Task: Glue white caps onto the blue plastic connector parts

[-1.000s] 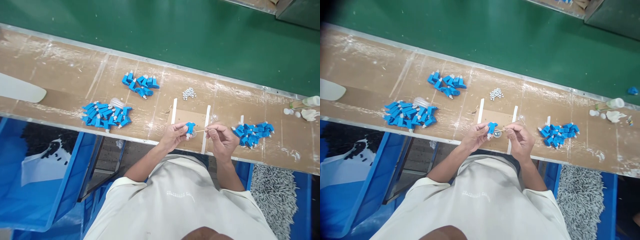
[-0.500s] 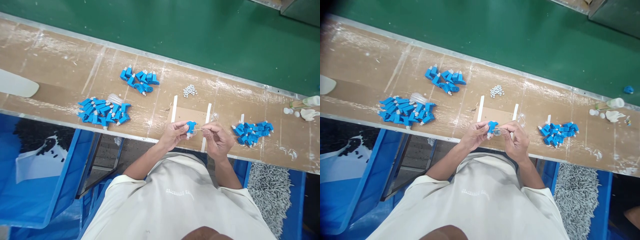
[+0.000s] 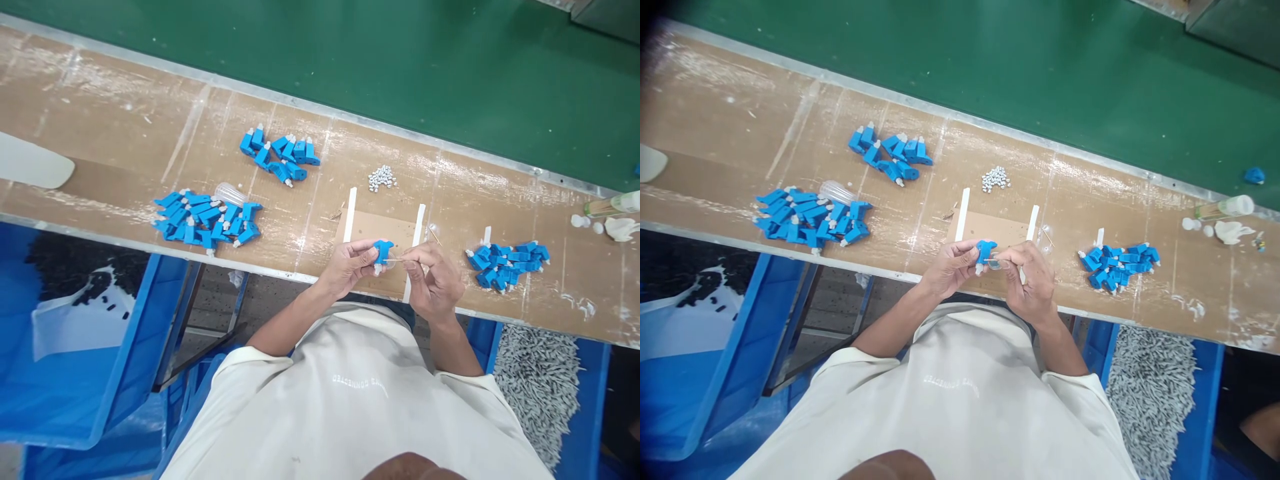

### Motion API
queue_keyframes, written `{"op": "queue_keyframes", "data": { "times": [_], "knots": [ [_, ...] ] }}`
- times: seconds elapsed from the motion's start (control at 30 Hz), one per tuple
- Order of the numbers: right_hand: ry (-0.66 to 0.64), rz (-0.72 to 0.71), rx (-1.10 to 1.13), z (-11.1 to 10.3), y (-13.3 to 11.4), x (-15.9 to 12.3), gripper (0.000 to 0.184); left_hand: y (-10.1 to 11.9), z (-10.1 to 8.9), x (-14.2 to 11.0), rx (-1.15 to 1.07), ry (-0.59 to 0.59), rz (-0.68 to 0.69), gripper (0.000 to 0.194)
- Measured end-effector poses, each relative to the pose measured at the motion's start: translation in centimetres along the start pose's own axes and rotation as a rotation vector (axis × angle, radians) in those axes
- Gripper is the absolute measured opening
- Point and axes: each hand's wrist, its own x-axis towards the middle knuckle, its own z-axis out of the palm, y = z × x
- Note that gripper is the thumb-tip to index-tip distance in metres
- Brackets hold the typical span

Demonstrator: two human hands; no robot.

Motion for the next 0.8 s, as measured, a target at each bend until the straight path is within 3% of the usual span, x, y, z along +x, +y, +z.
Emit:
{"op": "queue_keyframes", "data": {
  "times": [0.1, 0.23, 0.33, 0.43, 0.53, 0.63, 0.73, 0.8],
  "knots": [
    [0.057, 0.037, 0.064, 0.1, 0.0, 0.0, 0.015, 0.1, 0.0, 0.0, -0.01, -0.006, 0.006, 0.052],
    [0.182, 0.209, 0.176, -0.2, 0.6, -0.3, 0.015, 0.5, -0.5, -0.1, -0.03, 0.024, 0.007, 0.051],
    [0.093, 0.29, 0.099, -0.3, 1.6, -1.1, 0.02, 0.8, -1.4, 0.0, -0.051, 0.06, 0.009, 0.052],
    [-0.066, 0.273, -0.016, -0.1, 2.6, -2.1, 0.024, 0.8, -2.4, 0.1, -0.064, 0.074, 0.028, 0.051],
    [-0.119, 0.257, -0.082, -0.1, 3.6, -2.4, 0.029, 0.7, -3.1, 0.3, -0.074, 0.077, 0.048, 0.054],
    [-0.067, 0.294, -0.13, -0.3, 5.7, -0.9, 0.032, 0.5, -3.4, 0.6, -0.077, 0.065, 0.054, 0.053],
    [-0.036, 0.335, -0.164, -0.1, 9.0, 2.6, 0.029, 0.6, -3.5, 0.9, -0.091, 0.034, 0.041, 0.05],
    [-0.081, 0.345, -0.16, 0.8, 11.5, 5.3, 0.027, 0.7, -3.6, 1.1, -0.11, 0.014, 0.026, 0.049]
  ]
}}
